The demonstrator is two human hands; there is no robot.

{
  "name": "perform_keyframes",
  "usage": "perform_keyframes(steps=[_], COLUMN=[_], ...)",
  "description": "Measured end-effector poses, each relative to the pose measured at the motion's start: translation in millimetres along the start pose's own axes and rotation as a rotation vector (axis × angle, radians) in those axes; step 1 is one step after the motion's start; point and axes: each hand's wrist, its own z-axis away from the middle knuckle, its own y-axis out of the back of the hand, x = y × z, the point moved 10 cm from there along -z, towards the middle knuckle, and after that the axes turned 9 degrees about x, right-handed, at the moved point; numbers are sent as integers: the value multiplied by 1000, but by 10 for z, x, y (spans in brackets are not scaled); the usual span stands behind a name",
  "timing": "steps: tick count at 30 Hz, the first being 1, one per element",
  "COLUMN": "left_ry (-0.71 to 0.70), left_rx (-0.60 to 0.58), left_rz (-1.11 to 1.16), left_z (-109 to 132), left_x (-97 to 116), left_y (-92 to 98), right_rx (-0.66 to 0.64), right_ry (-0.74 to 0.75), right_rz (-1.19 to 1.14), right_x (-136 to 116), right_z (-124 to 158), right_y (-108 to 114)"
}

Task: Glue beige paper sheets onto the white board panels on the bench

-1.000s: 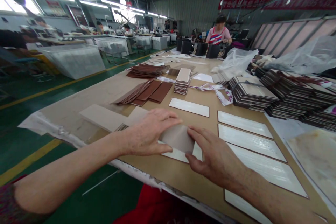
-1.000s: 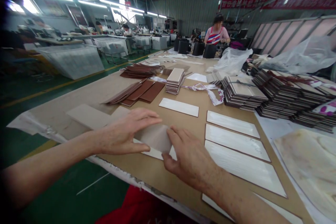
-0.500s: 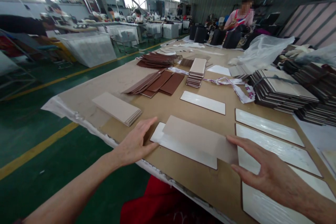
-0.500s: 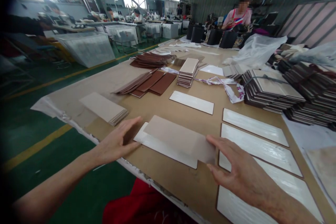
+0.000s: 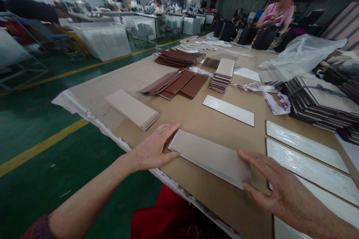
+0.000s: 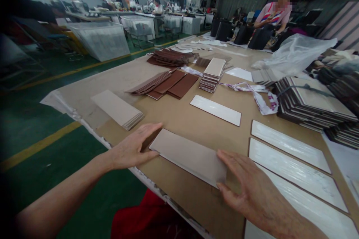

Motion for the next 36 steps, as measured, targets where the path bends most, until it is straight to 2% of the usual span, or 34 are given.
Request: perform_keyframes(steps=[9,18,25,36], left_ry=[-33,-53,-92,-134], left_rx=[5,12,45,25], left_rz=[3,4,1,-58], left_z=[-7,6,1,-9], left_x=[-10,-26,-5,51], left_y=[-12,-24,-9,-30], right_rx=[-46,-42,8,-13], right_ry=[11,32,75,89], right_rz=[13,17,24,41], right_x=[23,-23,-24,-26], right_z=[9,-44,-24,-6], right_y=[-136,-156,-170,-210])
